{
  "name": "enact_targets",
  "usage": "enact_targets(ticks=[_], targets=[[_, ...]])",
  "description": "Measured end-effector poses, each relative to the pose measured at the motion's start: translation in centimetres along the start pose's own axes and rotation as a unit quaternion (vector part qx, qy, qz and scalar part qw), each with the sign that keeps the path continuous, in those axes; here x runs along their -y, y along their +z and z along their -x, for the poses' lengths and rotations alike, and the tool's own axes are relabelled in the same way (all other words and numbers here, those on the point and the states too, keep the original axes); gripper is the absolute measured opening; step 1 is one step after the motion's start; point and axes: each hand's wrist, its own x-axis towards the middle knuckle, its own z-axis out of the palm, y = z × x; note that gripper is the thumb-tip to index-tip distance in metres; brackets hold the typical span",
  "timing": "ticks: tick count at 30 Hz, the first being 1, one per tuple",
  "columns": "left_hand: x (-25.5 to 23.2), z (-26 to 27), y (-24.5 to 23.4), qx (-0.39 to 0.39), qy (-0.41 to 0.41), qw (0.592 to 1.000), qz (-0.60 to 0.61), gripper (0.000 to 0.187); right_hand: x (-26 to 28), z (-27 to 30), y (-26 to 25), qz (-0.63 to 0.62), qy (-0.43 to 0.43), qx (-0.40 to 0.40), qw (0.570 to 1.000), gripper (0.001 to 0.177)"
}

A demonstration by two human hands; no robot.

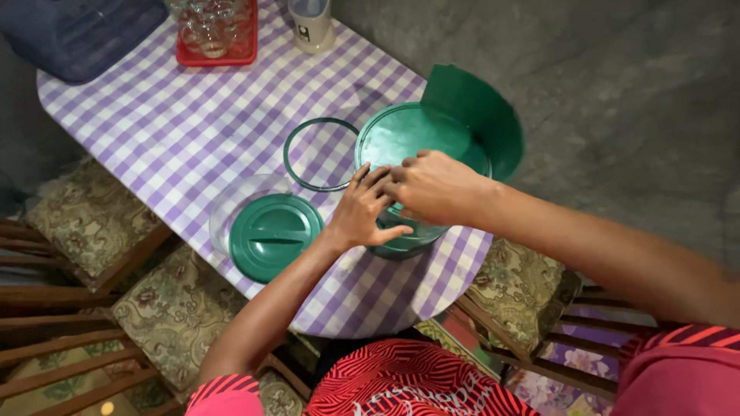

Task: The person disassembles a green cylindrical container by removing the lid, then peeling off multiple plastic rings and a base plate. The parts are placed on the table. The person repeats the disassembly process on a second identical container.

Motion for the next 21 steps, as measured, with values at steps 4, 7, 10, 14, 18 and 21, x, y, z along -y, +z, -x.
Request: enact_targets(ticks=[4, 7, 10, 14, 18, 21], targets=[[-0.2, -0.1, -0.8, 0.004, -0.001, 1.000, 0.019, 0.086, -1.5, 2.0, -2.3, -0.029, 0.055, -0.089, 0.994, 0.037], [0.3, 0.2, -1.7, 0.011, 0.025, 0.999, 0.042, 0.094, -4.4, 4.7, -4.8, -0.020, 0.282, -0.059, 0.957, 0.038], [2.0, 0.7, -2.3, -0.035, 0.024, 0.998, 0.047, 0.090, -7.0, 7.5, -5.5, 0.062, 0.408, -0.090, 0.907, 0.058], [5.7, 0.0, -0.5, -0.092, -0.083, 0.991, 0.055, 0.068, -10.8, 9.7, -3.0, -0.144, 0.563, 0.058, 0.812, 0.079], [10.7, -4.2, 4.1, -0.097, -0.322, 0.922, 0.190, 0.069, -13.1, 10.9, 2.0, -0.396, 0.562, 0.035, 0.725, 0.070], [13.0, -4.1, 6.3, -0.041, -0.385, 0.860, 0.331, 0.051, -14.7, 12.4, 4.9, -0.397, 0.549, 0.032, 0.735, 0.058]])
